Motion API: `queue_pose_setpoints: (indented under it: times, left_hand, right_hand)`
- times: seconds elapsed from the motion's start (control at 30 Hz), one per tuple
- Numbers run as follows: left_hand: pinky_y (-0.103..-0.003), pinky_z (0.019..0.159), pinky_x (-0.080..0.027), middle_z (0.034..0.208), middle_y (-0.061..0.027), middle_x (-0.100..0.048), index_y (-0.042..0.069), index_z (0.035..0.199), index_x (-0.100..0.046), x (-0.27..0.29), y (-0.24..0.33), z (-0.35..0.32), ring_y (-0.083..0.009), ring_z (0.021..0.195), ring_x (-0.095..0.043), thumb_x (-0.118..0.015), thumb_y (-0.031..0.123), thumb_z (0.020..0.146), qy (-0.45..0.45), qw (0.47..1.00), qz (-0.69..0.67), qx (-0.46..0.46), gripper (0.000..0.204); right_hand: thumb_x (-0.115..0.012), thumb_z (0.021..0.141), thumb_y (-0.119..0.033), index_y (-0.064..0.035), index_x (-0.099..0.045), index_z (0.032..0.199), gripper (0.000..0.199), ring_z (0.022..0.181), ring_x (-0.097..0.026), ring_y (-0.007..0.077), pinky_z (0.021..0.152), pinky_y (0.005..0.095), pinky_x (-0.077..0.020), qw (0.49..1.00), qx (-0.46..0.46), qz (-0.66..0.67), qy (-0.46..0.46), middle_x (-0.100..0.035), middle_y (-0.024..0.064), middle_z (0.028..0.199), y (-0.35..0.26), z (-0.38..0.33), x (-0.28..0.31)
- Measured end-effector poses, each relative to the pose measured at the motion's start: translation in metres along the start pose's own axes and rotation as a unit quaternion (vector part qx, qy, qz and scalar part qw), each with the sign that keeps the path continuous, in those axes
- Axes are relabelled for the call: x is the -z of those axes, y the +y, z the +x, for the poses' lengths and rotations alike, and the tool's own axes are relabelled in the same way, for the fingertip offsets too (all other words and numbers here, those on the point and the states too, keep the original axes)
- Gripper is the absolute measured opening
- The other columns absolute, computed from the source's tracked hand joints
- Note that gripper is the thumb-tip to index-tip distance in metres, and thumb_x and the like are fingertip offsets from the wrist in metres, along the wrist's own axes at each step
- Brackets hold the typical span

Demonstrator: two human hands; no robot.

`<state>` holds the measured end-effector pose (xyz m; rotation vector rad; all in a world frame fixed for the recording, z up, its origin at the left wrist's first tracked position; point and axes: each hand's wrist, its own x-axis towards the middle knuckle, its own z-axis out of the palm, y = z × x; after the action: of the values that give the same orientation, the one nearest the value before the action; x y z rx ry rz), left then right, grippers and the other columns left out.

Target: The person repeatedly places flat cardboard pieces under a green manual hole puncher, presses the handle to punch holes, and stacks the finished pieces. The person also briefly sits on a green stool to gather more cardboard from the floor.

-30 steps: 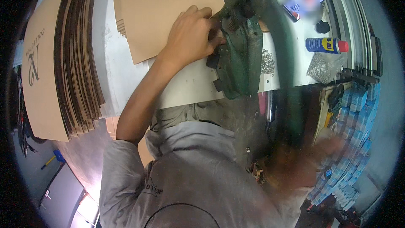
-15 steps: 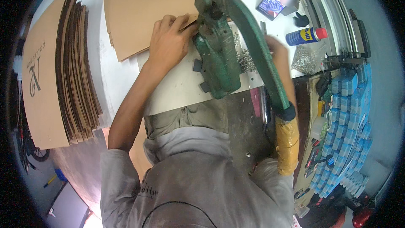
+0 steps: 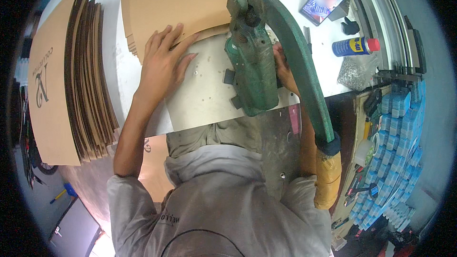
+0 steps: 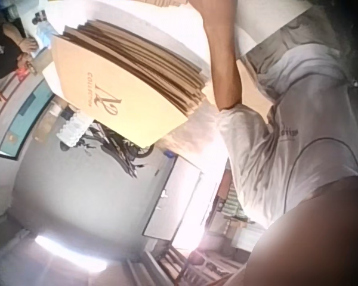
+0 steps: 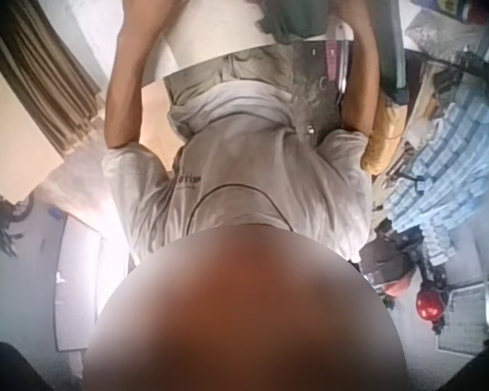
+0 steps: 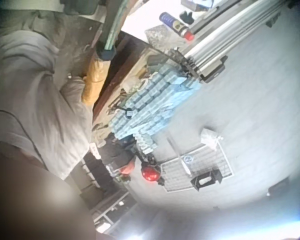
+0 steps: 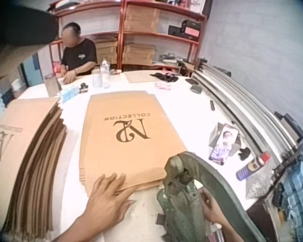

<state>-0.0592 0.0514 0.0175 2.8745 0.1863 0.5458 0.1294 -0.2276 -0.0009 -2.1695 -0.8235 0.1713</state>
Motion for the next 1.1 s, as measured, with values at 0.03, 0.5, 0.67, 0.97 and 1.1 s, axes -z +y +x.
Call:
queue_pose_setpoints:
  times: [0.03,0.5,0.67,0.97,1.1]
  left_hand:
    - [-0.058,0.118,-0.034,0.143,-0.0201,-0.060,0.023,0.140,-0.066,-0.002,0.000,0.003,-0.0410,0.135,-0.054,-0.073,0.026,0.093,0.009,1.000,-0.015,-0.004,0.048]
    - [-0.047,0.110,-0.044,0.125,-0.0133,-0.072,0.021,0.137,-0.069,-0.007,-0.011,0.014,-0.0338,0.115,-0.062,-0.072,0.014,0.092,0.033,0.999,-0.034,-0.011,0.045]
    - [-0.045,0.108,-0.045,0.122,-0.0129,-0.073,0.020,0.135,-0.070,-0.009,-0.009,0.014,-0.0327,0.110,-0.063,-0.072,0.013,0.091,0.050,0.998,-0.029,-0.005,0.045]
    - [-0.045,0.108,-0.046,0.122,-0.0132,-0.073,0.022,0.135,-0.071,-0.012,-0.012,0.018,-0.0310,0.108,-0.065,-0.071,0.013,0.091,0.041,0.998,-0.055,0.001,0.044]
    - [-0.045,0.108,-0.046,0.123,-0.0130,-0.073,0.022,0.134,-0.071,-0.014,-0.013,0.017,-0.0308,0.108,-0.065,-0.071,0.014,0.092,0.053,0.998,-0.032,-0.004,0.044]
  right_hand:
    - [-0.071,0.088,-0.007,0.0045,-0.065,0.110,0.025,0.080,-0.064,0.0271,0.074,0.0380,-0.0503,0.997,0.031,0.071,-0.007,-0.068,0.0178,0.094,-0.003,0.004,-0.002]
    - [-0.078,0.080,-0.015,0.0045,-0.071,0.107,0.033,0.099,-0.068,0.0400,0.089,0.0433,-0.0511,0.988,-0.040,-0.142,-0.042,-0.070,0.0233,0.102,0.003,0.025,0.012]
    - [-0.077,0.080,-0.009,0.0040,-0.071,0.105,0.028,0.086,-0.070,0.0290,0.082,0.0399,-0.0524,0.995,-0.055,-0.084,0.011,-0.072,0.0202,0.093,-0.003,0.013,0.005]
    - [-0.077,0.089,-0.017,0.0030,-0.070,0.112,0.031,0.086,-0.073,0.0303,0.080,0.0387,-0.0542,1.000,-0.021,-0.002,0.009,-0.075,0.0206,0.098,-0.007,0.014,-0.007]
    - [-0.078,0.089,-0.020,0.0034,-0.070,0.112,0.034,0.089,-0.073,0.0325,0.082,0.0395,-0.0537,0.994,-0.048,-0.091,-0.048,-0.074,0.0224,0.102,-0.017,0.020,0.004]
